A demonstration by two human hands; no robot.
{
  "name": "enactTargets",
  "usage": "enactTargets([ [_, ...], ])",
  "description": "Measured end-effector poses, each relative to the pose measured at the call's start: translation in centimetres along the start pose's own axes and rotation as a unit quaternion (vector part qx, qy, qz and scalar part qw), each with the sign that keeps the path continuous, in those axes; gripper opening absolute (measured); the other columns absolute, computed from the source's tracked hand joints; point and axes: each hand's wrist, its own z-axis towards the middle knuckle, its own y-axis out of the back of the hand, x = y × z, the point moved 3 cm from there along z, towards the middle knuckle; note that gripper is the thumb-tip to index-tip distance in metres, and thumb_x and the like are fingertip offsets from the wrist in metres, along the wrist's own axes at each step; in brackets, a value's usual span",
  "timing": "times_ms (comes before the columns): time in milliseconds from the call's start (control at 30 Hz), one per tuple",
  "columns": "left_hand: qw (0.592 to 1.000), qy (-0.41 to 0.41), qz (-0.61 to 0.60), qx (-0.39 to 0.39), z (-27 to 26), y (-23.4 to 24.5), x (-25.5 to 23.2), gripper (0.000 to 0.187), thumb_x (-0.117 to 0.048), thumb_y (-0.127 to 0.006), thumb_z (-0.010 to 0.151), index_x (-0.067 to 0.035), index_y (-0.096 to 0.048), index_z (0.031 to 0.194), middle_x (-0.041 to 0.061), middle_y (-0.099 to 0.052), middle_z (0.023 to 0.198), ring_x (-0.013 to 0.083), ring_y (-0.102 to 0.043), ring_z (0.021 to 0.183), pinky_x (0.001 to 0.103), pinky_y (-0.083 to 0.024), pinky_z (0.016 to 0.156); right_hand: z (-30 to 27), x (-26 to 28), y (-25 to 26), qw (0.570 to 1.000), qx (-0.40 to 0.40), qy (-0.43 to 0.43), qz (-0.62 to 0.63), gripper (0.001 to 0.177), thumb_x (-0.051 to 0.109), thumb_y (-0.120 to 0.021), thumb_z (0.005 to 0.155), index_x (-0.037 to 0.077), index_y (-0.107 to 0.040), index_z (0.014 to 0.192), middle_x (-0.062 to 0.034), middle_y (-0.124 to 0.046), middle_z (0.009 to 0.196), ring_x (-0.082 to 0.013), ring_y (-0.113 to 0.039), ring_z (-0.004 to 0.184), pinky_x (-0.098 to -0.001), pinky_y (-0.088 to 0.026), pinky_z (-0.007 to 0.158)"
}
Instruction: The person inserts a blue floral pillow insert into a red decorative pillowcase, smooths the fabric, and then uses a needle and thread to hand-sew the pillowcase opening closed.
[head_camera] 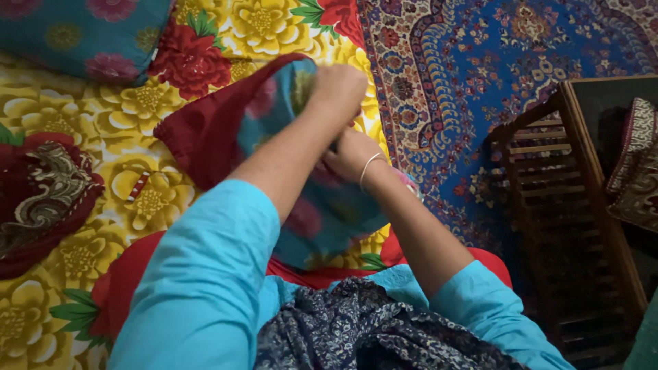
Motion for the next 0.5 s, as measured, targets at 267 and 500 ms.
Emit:
enactTargets([
  [267,0.978,-0.080,-0.032,-0.192,-4.6,0.6,-6.6,0.007,-0.012,-0.073,0.078,-0.007,-0.078,0.077,0.016,-0.074,0.079,0.0315,-0.075,0.076,0.045,-0.061,0.064,3.4,-8.9,-6.3,0.995,0.023,0.074,-0.056,0.049,0.038,-0.066,0.094,0.017,-0.055,0.136,-0.0240,-0.070,0.124,-0.0399,-0.066,0.115,-0.0469,-0.052,0.099],
  [500,0.968,-0.061,-0.007,-0.245,-3.9,2.3,-1.0,0.010,-0.013,-0.067,0.086,-0.005,-0.072,0.088,0.015,-0.070,0.088,0.0331,-0.070,0.084,0.047,-0.056,0.075,0.0,-7.0,-3.1,0.994,-0.013,-0.036,0.099,0.070,0.038,-0.063,0.096,0.023,-0.036,0.158,-0.0264,-0.067,0.132,-0.0384,-0.065,0.123,-0.0436,-0.050,0.106],
])
